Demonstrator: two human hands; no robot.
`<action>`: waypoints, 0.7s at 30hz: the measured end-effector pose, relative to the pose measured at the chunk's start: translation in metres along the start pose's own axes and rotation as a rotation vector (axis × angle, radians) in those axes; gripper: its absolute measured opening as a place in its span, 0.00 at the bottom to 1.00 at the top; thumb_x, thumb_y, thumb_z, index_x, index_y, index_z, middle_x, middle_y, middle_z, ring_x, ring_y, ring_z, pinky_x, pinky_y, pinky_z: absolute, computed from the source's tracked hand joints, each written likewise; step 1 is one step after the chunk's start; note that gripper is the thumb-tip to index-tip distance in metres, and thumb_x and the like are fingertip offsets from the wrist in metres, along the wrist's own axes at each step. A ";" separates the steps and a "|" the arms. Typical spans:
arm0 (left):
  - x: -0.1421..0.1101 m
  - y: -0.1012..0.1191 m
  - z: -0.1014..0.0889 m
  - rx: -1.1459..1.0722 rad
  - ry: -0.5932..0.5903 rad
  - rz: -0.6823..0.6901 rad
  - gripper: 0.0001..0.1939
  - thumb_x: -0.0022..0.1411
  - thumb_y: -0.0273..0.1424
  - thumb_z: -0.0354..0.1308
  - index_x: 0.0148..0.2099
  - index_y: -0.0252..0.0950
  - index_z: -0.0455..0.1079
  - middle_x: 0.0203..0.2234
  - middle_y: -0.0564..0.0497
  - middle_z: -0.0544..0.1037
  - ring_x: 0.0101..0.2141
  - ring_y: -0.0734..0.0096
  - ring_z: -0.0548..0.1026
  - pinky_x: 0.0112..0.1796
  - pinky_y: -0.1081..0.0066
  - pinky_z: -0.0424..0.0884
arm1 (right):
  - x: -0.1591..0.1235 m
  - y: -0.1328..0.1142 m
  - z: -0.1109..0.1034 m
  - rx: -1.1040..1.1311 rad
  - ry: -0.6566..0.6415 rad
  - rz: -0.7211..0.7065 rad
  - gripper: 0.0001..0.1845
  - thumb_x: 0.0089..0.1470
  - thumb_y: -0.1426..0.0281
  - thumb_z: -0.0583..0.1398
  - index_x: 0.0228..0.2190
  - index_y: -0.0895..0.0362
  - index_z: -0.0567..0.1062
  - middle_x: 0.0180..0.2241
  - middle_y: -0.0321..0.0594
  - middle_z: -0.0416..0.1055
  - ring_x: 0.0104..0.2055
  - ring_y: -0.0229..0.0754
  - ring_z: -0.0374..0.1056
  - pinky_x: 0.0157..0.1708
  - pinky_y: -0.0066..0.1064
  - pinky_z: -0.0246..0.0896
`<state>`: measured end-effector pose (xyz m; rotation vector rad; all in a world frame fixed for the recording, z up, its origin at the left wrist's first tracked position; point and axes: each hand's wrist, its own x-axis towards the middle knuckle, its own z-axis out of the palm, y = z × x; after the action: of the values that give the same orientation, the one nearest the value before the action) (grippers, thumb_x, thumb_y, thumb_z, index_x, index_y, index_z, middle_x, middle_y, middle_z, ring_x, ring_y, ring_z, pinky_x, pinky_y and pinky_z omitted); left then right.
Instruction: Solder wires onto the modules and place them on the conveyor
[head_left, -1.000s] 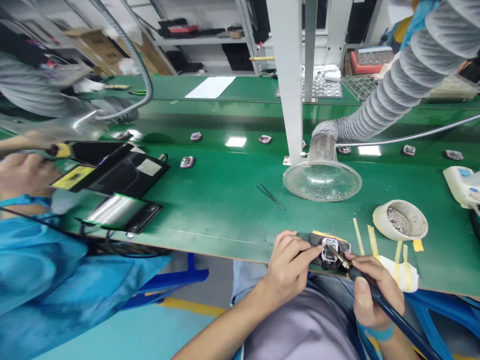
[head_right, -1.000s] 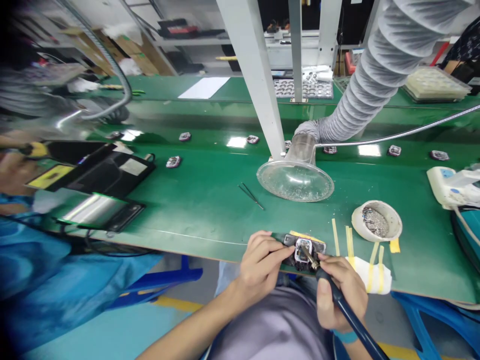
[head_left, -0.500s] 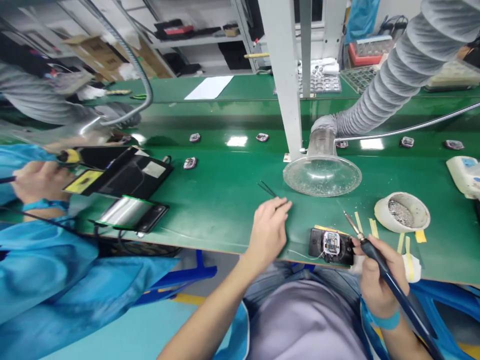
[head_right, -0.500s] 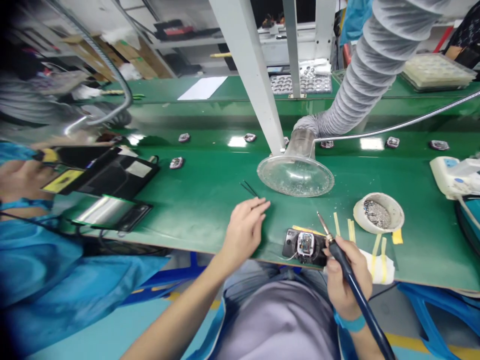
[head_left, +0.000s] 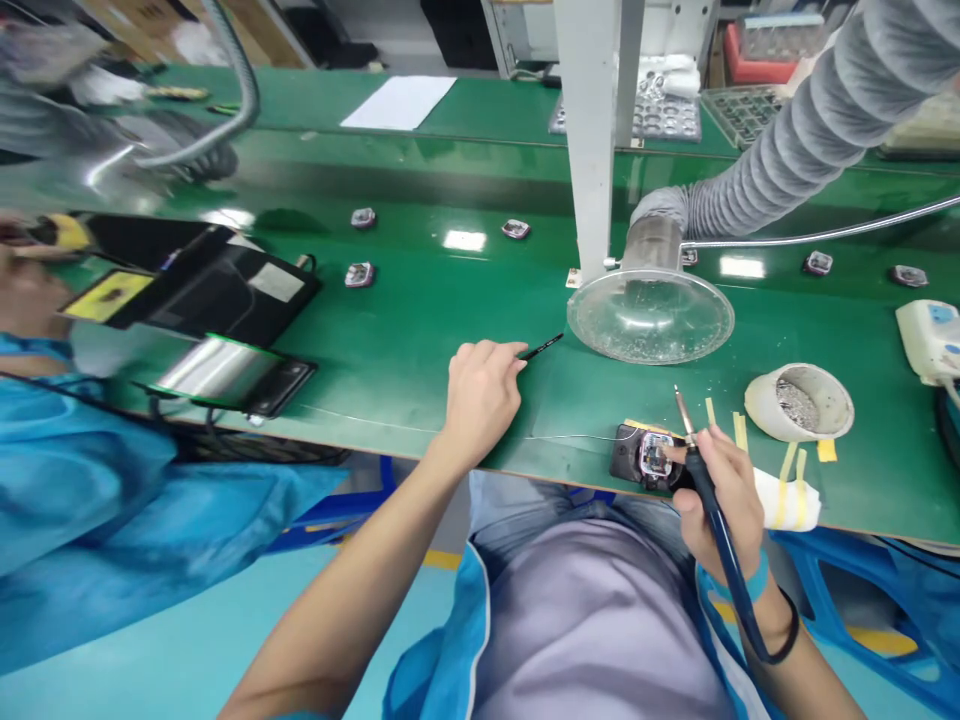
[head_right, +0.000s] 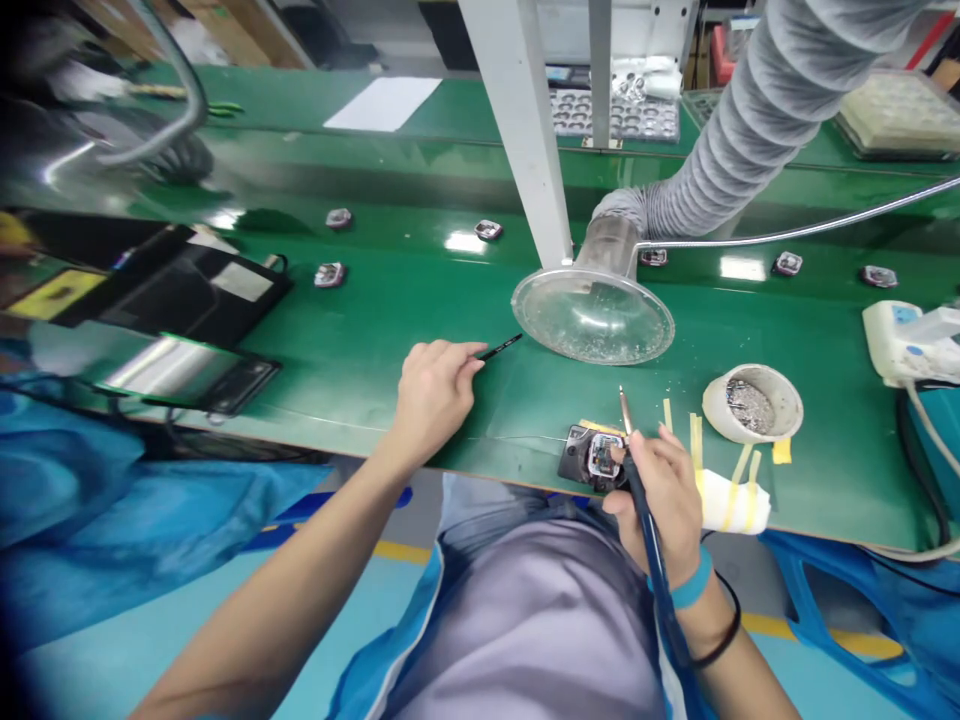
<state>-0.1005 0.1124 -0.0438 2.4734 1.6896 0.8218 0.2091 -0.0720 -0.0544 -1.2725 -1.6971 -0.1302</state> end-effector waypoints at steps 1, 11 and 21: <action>-0.005 0.004 -0.003 -0.054 0.058 0.004 0.14 0.82 0.32 0.53 0.53 0.39 0.82 0.43 0.42 0.85 0.45 0.49 0.78 0.51 0.51 0.72 | 0.000 0.000 0.000 -0.015 -0.004 -0.010 0.38 0.83 0.49 0.57 0.81 0.54 0.64 0.51 0.49 0.86 0.59 0.57 0.83 0.66 0.65 0.84; -0.041 0.046 0.003 -0.317 0.186 -0.052 0.07 0.84 0.31 0.54 0.55 0.40 0.73 0.46 0.43 0.83 0.49 0.55 0.82 0.52 0.58 0.78 | 0.003 -0.003 0.000 -0.024 0.024 0.005 0.35 0.83 0.51 0.59 0.79 0.54 0.67 0.44 0.46 0.86 0.55 0.56 0.82 0.68 0.65 0.81; -0.043 0.045 0.006 -0.370 0.204 -0.143 0.06 0.82 0.31 0.58 0.53 0.39 0.76 0.47 0.44 0.85 0.50 0.56 0.84 0.52 0.60 0.79 | 0.003 0.003 0.001 0.026 -0.127 -0.080 0.39 0.81 0.54 0.62 0.82 0.53 0.60 0.56 0.51 0.86 0.68 0.58 0.78 0.75 0.68 0.74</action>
<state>-0.0711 0.0578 -0.0517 2.0606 1.5719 1.2723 0.2113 -0.0682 -0.0541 -1.2165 -1.8534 -0.0754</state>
